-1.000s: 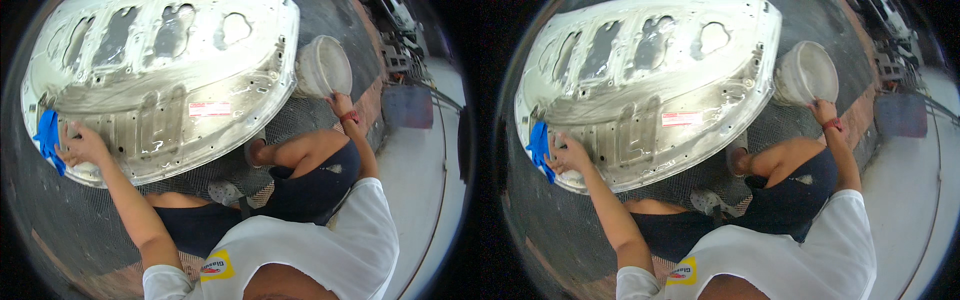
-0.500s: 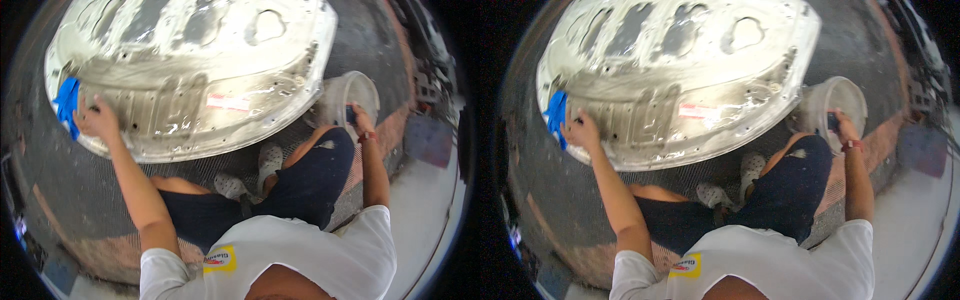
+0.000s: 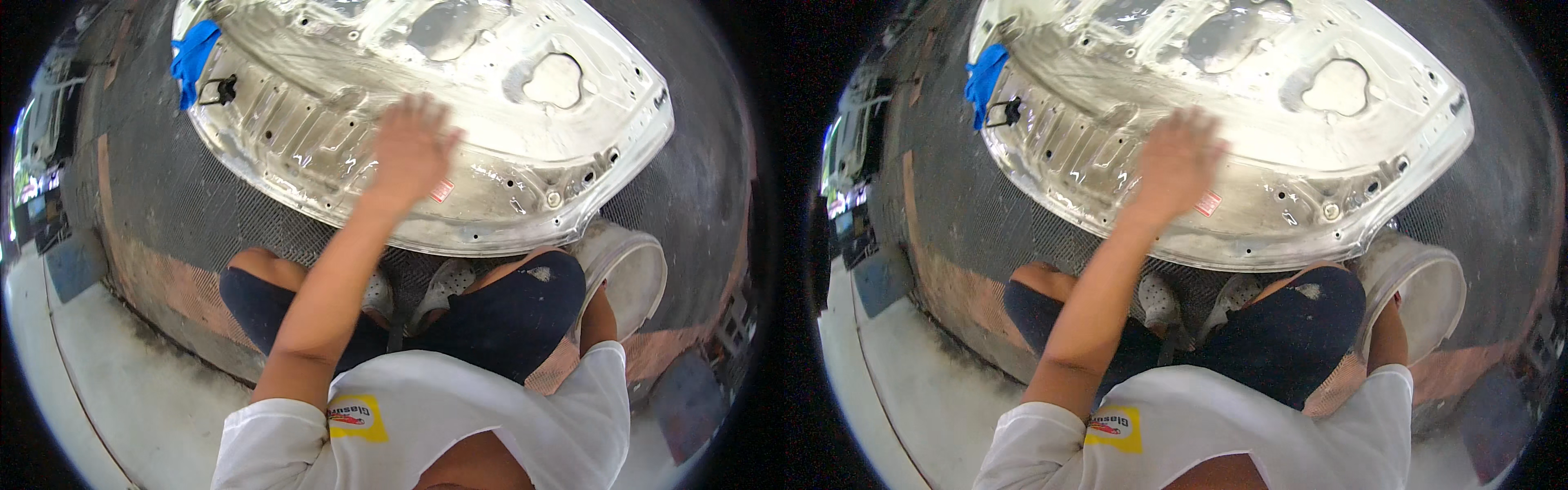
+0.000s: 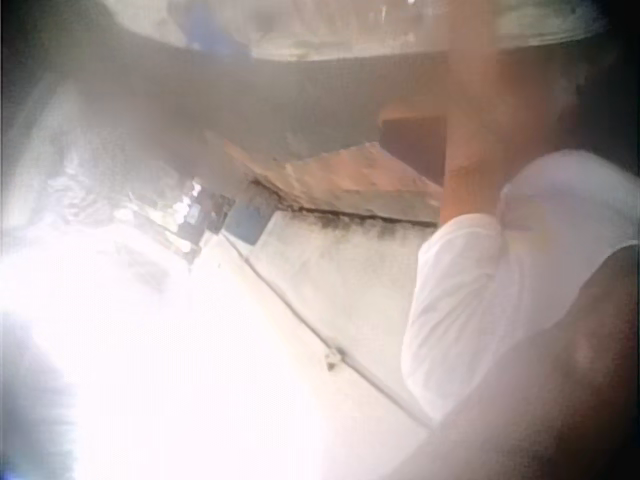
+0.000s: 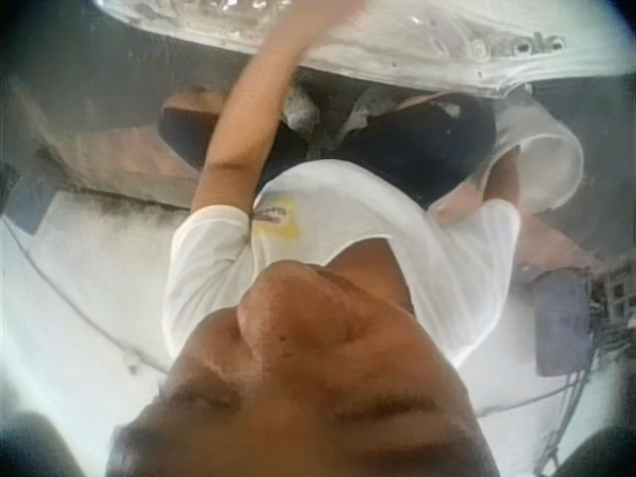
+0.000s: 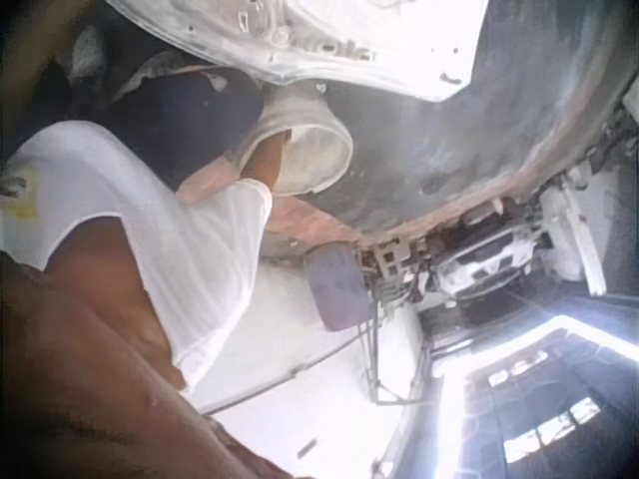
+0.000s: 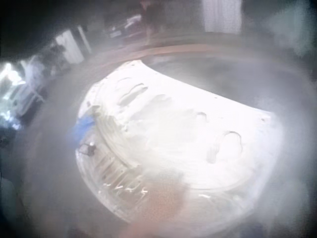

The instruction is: The person scrubs the underside of a white car hood with a sponge, repeatedly dipping it into a bucket of water. They wipe the surface with a blue cloth and continue scrubbing different sections of the hood.

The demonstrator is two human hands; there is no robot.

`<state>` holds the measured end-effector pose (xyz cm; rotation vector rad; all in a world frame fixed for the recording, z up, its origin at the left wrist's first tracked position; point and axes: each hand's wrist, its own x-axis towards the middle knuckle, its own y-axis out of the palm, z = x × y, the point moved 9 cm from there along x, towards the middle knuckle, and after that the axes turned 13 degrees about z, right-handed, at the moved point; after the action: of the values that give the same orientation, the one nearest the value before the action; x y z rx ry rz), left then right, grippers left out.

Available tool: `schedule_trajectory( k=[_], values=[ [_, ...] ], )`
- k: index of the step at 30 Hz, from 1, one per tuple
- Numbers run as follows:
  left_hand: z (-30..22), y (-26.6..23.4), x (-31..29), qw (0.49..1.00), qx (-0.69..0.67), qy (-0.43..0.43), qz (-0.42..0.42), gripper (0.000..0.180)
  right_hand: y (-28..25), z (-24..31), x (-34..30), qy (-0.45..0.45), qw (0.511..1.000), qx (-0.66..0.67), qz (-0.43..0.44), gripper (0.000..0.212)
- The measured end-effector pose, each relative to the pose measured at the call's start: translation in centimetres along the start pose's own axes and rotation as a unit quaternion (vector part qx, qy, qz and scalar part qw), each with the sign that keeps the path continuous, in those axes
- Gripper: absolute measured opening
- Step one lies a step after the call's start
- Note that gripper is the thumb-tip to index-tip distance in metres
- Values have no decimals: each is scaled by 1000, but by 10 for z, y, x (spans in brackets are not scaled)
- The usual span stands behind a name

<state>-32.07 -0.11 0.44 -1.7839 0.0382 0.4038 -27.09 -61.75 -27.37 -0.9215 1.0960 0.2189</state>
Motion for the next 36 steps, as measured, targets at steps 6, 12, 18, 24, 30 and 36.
schedule_trajectory(
  k=[6, 12, 18, 24, 30, 36],
  values=[
    [-128, 16, 13, 986, -86, 106, 98, 80, -11, -26, 2, 2, 999, 43, 28, 39],
    [-135, 23, 36, 955, -122, 189, 193, 81, -26, -68, -11, 2, 983, 171, 67, 38],
    [-46, 26, 69, 958, -27, 164, 232, 73, -126, -57, -77, -206, 771, 548, 251, 38],
    [92, -13, 51, 980, 1, -27, 196, 69, -126, 229, -293, -396, 821, 325, 252, 26],
    [79, -22, 32, 976, 50, 90, 192, 67, 160, 494, -495, -706, 656, -250, 91, 42],
    [233, -119, -5, 998, 29, -37, -50, 54, 220, 548, -467, -708, 646, -269, 99, 57]
  ],
)
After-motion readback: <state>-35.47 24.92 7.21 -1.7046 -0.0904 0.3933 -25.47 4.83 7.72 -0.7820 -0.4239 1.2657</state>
